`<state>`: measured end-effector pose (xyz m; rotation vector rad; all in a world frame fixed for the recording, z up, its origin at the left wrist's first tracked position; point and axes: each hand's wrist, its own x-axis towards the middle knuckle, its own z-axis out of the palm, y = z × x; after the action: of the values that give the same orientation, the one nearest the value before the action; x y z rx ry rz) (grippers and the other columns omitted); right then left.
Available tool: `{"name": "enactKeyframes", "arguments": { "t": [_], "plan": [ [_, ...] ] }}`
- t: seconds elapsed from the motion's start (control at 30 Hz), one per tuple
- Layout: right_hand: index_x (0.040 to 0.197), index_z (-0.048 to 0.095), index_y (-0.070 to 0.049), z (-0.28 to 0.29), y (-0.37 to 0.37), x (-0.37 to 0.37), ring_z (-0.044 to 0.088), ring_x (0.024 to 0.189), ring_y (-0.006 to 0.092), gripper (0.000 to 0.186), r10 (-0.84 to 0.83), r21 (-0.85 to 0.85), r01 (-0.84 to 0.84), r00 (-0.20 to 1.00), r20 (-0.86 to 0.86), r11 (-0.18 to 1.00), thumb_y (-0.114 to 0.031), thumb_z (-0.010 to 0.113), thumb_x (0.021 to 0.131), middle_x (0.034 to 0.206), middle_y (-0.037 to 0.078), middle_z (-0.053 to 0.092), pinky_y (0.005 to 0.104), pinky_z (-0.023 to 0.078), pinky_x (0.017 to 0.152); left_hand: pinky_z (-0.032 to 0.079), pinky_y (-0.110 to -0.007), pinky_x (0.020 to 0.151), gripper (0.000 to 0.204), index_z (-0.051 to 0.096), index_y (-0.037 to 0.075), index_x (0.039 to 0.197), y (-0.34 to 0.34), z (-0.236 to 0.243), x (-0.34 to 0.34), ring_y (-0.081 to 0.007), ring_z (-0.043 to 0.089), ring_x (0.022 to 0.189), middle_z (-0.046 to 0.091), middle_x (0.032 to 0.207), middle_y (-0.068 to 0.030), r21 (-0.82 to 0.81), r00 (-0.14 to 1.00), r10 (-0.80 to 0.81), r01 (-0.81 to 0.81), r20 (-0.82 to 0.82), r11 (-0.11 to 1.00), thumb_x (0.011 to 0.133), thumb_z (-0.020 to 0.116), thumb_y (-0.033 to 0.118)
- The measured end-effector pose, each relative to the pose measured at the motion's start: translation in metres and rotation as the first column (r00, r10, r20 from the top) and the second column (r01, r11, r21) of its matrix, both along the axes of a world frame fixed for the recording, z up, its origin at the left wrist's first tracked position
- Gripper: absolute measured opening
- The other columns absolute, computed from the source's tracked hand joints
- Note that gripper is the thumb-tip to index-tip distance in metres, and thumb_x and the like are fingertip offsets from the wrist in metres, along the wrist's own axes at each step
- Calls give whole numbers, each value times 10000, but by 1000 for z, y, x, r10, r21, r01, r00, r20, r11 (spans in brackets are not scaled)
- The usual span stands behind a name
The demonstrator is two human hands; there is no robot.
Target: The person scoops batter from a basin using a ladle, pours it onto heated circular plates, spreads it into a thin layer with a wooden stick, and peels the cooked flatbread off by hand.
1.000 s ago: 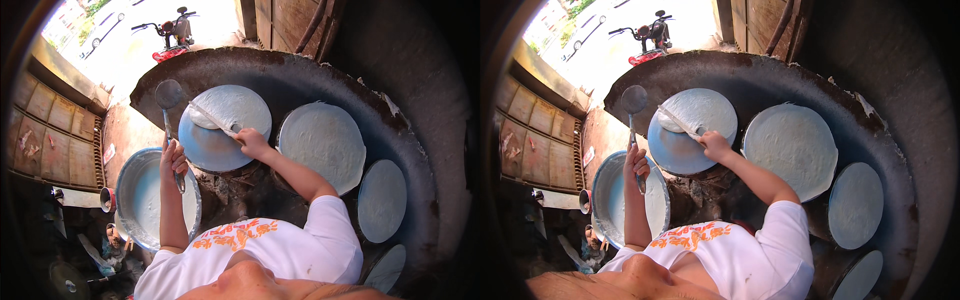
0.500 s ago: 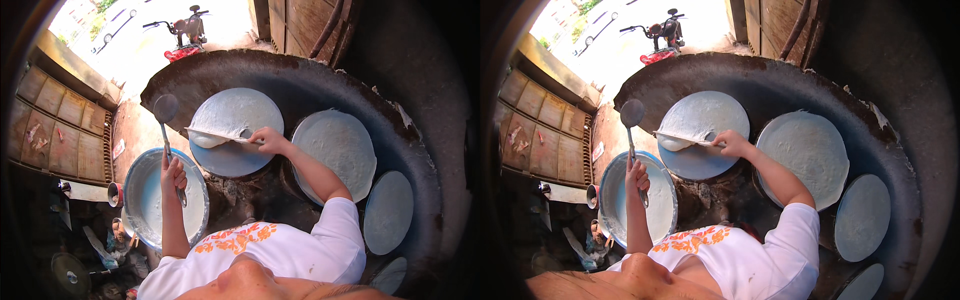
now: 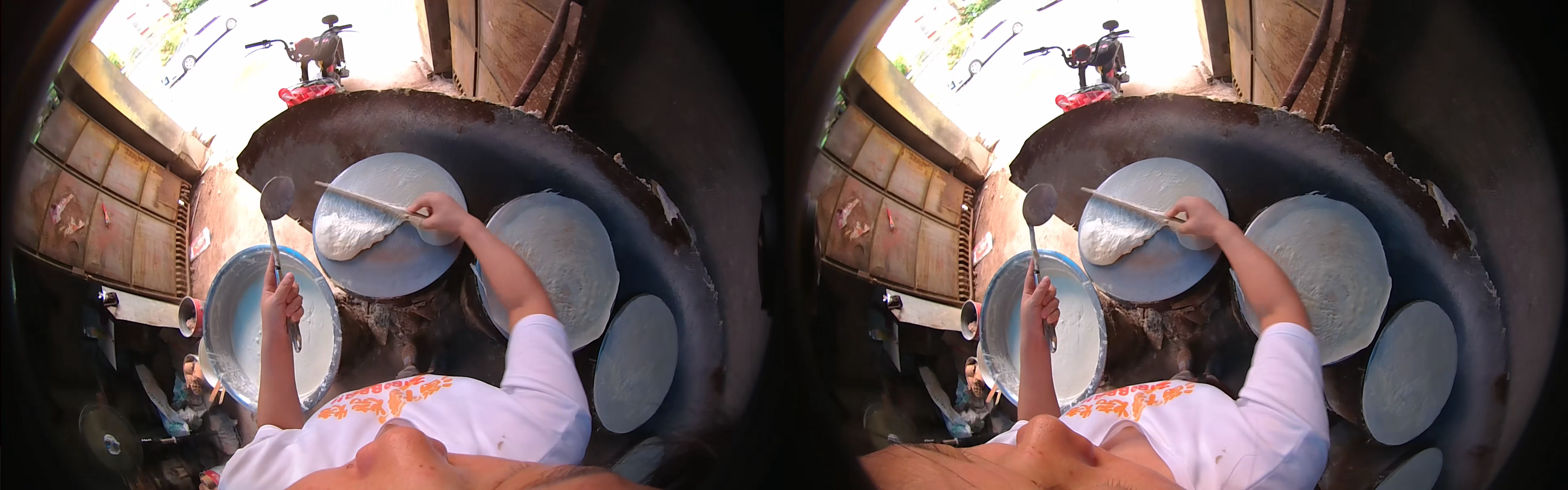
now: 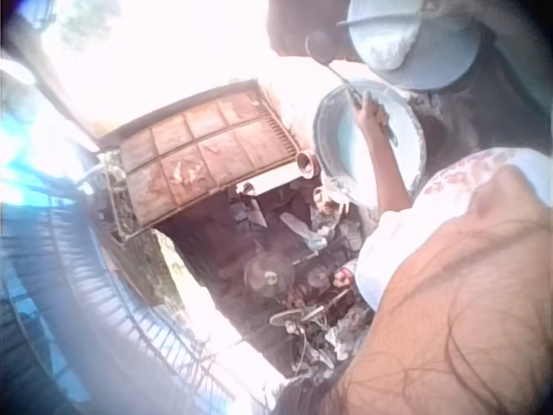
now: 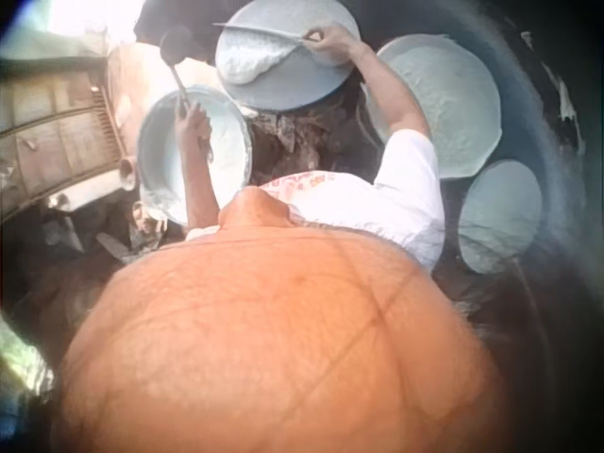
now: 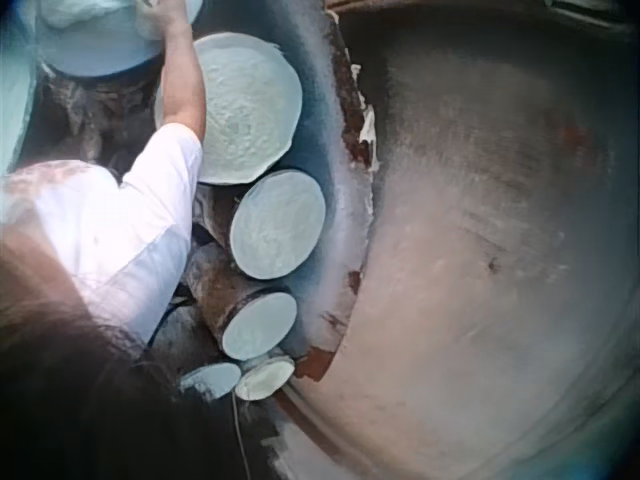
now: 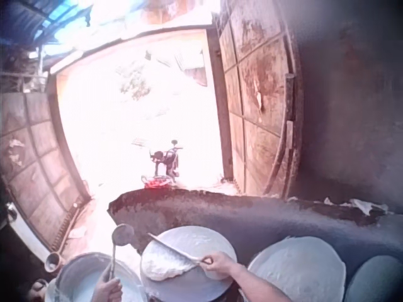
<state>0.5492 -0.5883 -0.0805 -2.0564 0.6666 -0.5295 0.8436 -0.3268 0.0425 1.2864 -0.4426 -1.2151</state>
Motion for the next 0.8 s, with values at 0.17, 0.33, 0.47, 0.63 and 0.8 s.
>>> {"name": "enactKeyframes", "arguments": {
  "t": [0.17,0.33,0.47,0.63,0.8],
  "plan": [
    [906,707,-48,11,36,-41,615,745,263,336,132,-52,-135,990,-40,990,10,644,581,886,113,675,314,496,706,217,-195,313,600,258,303,1455,35,6,3,-37,248,360,283,547,47,55,997,-42,39,62,998,943,515,123],
    [873,690,-7,-8,92,-64,610,662,238,294,-443,182,417,885,143,891,12,611,591,803,112,680,321,491,628,218,-208,336,616,245,288,1462,43,-11,-12,-39,259,377,281,537,58,239,981,-179,157,76,958,934,502,101],
    [874,681,-44,-12,185,-3,620,854,306,271,-471,-192,486,874,121,852,9,596,623,889,113,666,370,484,784,231,-224,341,634,228,286,1468,63,-39,-22,-47,269,382,289,536,54,208,980,-199,191,17,959,929,502,94],
    [870,669,-50,3,180,-45,587,860,291,262,-478,-260,494,869,126,830,34,591,634,946,61,652,369,466,781,236,-223,350,626,233,284,1468,62,-37,-42,-55,274,384,301,543,52,296,960,-274,244,62,924,933,501,101],
    [886,655,-40,33,244,-63,598,886,271,221,-457,-385,406,888,-47,829,35,603,684,966,75,643,342,479,774,244,-234,333,625,283,253,1462,112,-12,-35,-62,306,359,317,493,53,208,943,-332,322,15,924,917,511,51]
  ]
}}
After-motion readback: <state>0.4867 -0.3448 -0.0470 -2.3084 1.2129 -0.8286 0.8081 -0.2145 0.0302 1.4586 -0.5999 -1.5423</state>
